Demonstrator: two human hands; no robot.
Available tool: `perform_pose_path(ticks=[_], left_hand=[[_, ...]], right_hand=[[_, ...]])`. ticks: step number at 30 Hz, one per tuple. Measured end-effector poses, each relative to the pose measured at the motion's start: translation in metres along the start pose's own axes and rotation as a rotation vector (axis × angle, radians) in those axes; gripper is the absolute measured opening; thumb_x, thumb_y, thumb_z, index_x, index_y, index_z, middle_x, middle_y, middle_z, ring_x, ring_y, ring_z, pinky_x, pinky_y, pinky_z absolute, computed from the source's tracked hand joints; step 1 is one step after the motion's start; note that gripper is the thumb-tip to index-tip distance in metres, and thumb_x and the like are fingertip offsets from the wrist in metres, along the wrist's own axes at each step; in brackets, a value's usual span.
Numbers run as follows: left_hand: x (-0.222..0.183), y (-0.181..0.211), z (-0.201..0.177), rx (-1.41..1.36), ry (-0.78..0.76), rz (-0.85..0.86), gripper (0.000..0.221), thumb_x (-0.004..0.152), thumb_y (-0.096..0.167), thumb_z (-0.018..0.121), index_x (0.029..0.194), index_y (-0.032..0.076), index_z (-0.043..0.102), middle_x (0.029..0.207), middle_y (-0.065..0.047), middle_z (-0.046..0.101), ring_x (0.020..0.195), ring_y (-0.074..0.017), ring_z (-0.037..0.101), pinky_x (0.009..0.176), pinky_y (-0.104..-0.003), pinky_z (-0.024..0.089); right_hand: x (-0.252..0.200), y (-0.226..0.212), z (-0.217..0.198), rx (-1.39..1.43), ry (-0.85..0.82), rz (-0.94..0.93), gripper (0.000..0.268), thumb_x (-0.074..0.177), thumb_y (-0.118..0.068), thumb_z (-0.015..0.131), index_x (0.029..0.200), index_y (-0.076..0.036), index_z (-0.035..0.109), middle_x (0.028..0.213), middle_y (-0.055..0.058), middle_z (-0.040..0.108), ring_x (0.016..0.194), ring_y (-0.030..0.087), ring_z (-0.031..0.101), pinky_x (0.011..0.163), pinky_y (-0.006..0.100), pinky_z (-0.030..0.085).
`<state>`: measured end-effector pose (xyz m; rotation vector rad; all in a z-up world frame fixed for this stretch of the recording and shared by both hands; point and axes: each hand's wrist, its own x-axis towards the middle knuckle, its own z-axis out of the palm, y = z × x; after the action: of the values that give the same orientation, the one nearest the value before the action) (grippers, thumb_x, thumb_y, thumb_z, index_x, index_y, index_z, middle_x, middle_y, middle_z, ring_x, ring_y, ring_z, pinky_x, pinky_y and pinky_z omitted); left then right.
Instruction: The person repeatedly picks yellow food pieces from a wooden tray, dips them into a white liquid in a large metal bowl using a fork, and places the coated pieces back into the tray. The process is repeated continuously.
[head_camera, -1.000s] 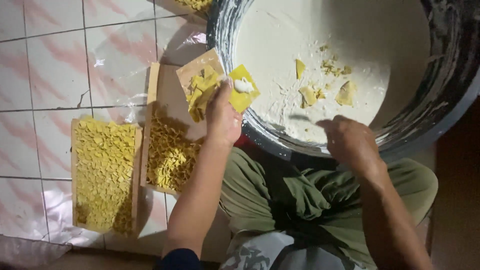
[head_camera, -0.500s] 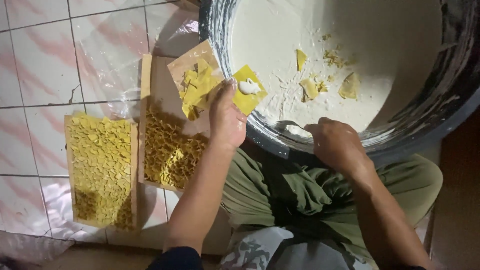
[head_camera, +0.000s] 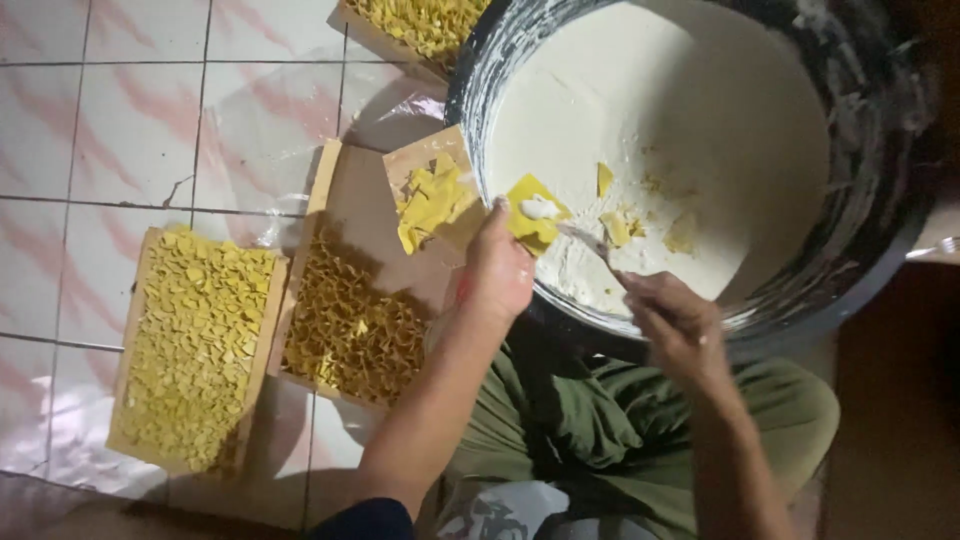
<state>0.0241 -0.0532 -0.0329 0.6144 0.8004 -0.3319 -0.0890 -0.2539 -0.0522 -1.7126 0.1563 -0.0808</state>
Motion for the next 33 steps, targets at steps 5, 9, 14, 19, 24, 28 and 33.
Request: perform_pose_path(ticks=[5,9,14,19,24,28,33], left_hand=[[0.006,-0.027,0.005,-0.059,-0.035,-0.050,0.051,0.104,0.040,0.057,0.144,0.008,0.053,0.145,-0.017,0.058,0.130,-0.0261,0.058,0.110,-0.040,0.044],[0.081,-0.037,-0.040,-0.056,-0.032,0.023,0.046,0.102,0.043,0.061,0.134,0.010,0.061,0.124,-0.016,0.071,0.104,-0.0262,0.073,0.084,-0.034,0.058],[0.015,-0.029,-0.013,0.148,-0.168,-0.038,0.034,0.097,0.033,0.067,0.119,0.007,0.066,0.104,-0.016,0.074,0.084,-0.0275,0.075,0.061,-0.031,0.056],[-0.012,-0.035,-0.006,0.307,-0.301,-0.107,0.012,0.094,0.021,0.068,0.097,0.010,0.066,0.085,-0.013,0.070,0.068,-0.0264,0.069,0.045,-0.028,0.046],[-0.007,-0.038,-0.036,0.453,-0.486,-0.090,0.023,0.094,0.028,0.073,0.102,0.007,0.071,0.097,-0.015,0.071,0.082,-0.0242,0.070,0.062,-0.036,0.060],[-0.064,-0.007,-0.015,0.630,-0.690,0.170,0.048,0.080,0.019,0.088,0.119,-0.001,0.069,0.109,-0.019,0.070,0.098,-0.0253,0.070,0.074,-0.037,0.063],[-0.059,-0.021,-0.027,0.963,-0.529,0.758,0.007,0.087,0.011,0.084,0.093,0.013,0.082,0.083,-0.006,0.079,0.083,-0.0122,0.075,0.072,-0.028,0.058]], right_hand=[[-0.001,0.022,0.011,-0.021,0.068,-0.272,0.027,0.081,0.010,0.082,0.105,-0.002,0.081,0.088,0.018,0.069,0.083,0.025,0.069,0.072,0.036,0.055],[-0.018,0.044,-0.033,0.086,0.097,-0.152,0.020,0.084,0.013,0.076,0.103,0.006,0.077,0.088,0.020,0.067,0.080,0.024,0.066,0.072,0.040,0.055],[-0.005,0.025,-0.030,-0.045,0.174,-0.100,0.025,0.087,-0.001,0.083,0.108,-0.003,0.071,0.089,0.008,0.054,0.084,0.016,0.056,0.073,0.036,0.050],[0.031,-0.024,-0.001,0.092,0.084,-0.266,0.023,0.079,0.008,0.086,0.100,0.002,0.078,0.101,0.014,0.057,0.085,0.018,0.063,0.071,0.036,0.057],[0.028,-0.020,-0.002,0.282,0.008,-0.233,0.017,0.084,0.015,0.072,0.100,0.013,0.070,0.070,0.018,0.064,0.042,0.011,0.055,0.042,0.027,0.047],[0.023,-0.029,-0.005,0.232,0.095,-0.218,0.029,0.081,0.013,0.076,0.110,0.012,0.071,0.076,0.016,0.066,0.051,0.009,0.054,0.047,0.028,0.047],[0.017,-0.022,-0.009,0.032,0.098,-0.352,0.021,0.085,0.008,0.077,0.106,0.006,0.078,0.081,0.020,0.068,0.072,0.019,0.061,0.068,0.034,0.055]])
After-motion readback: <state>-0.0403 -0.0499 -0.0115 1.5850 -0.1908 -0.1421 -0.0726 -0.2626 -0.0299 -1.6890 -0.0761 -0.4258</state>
